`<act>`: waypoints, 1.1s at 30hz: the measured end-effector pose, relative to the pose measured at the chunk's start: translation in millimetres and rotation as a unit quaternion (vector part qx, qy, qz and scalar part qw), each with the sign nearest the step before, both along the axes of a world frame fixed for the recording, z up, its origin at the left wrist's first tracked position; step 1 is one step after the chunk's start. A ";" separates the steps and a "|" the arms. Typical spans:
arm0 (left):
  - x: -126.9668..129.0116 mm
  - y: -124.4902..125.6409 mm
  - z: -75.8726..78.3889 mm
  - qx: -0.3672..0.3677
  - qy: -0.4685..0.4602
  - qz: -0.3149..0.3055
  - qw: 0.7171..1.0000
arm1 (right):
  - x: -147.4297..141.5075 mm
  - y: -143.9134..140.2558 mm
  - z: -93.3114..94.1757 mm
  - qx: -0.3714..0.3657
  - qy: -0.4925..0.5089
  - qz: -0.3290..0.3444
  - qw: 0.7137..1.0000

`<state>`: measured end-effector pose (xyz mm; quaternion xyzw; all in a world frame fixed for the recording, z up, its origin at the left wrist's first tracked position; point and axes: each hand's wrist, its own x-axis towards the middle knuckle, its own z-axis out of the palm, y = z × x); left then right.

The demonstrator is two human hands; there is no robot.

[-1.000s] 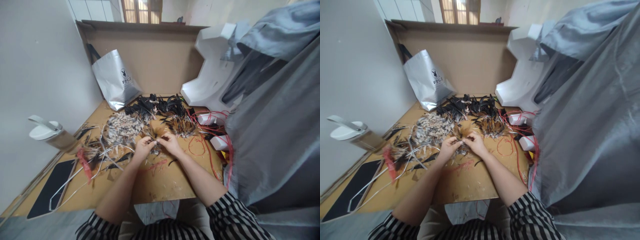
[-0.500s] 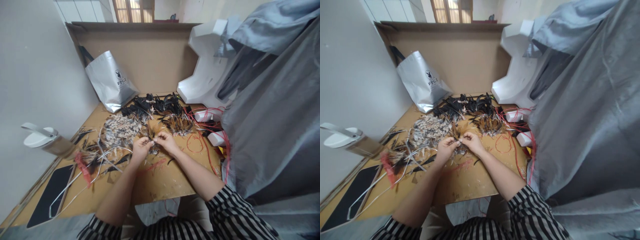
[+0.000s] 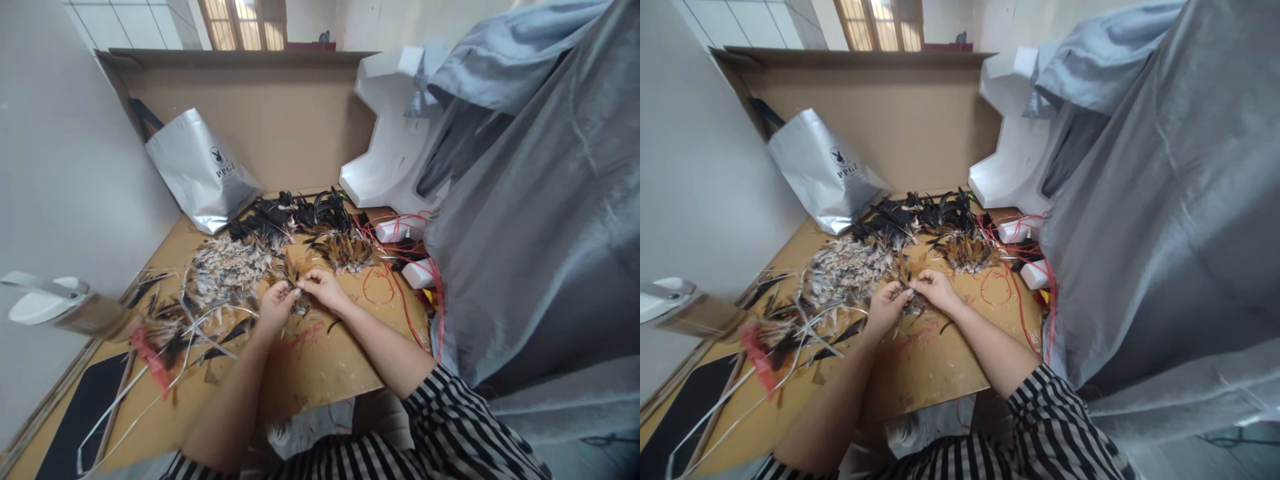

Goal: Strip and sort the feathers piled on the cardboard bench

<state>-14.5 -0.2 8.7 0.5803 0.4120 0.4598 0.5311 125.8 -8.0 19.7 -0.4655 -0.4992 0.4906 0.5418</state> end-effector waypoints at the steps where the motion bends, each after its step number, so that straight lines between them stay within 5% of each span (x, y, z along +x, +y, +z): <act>1: 0.3 0.0 -1.2 0.003 0.002 -0.006 1.000 | 0.8 -0.1 0.6 0.005 -0.014 -0.010 1.000; 9: 3.4 -3.3 -2.7 0.016 0.000 0.003 1.000 | 24.7 0.2 20.8 0.031 -0.023 0.020 0.999; 14: 1.4 -0.8 -3.5 0.044 0.001 0.042 0.998 | 88.6 3.1 27.8 0.058 -0.037 -0.124 0.990; 20: -0.9 2.5 -7.4 0.065 0.013 0.054 0.996 | 136.7 12.8 5.8 0.045 -0.197 -0.259 0.945; 24: -1.3 4.3 -6.0 0.071 0.021 0.066 0.995 | 135.0 17.0 -4.5 -0.007 -0.338 -0.248 0.908; 27: -1.7 5.3 -5.5 0.077 0.025 0.073 0.994 | 128.6 16.9 -5.9 -0.035 -0.452 -0.265 0.851; 33: -4.8 8.9 -11.2 0.079 0.027 0.080 0.993 | 118.9 15.9 -7.6 -0.010 -0.560 -0.320 0.764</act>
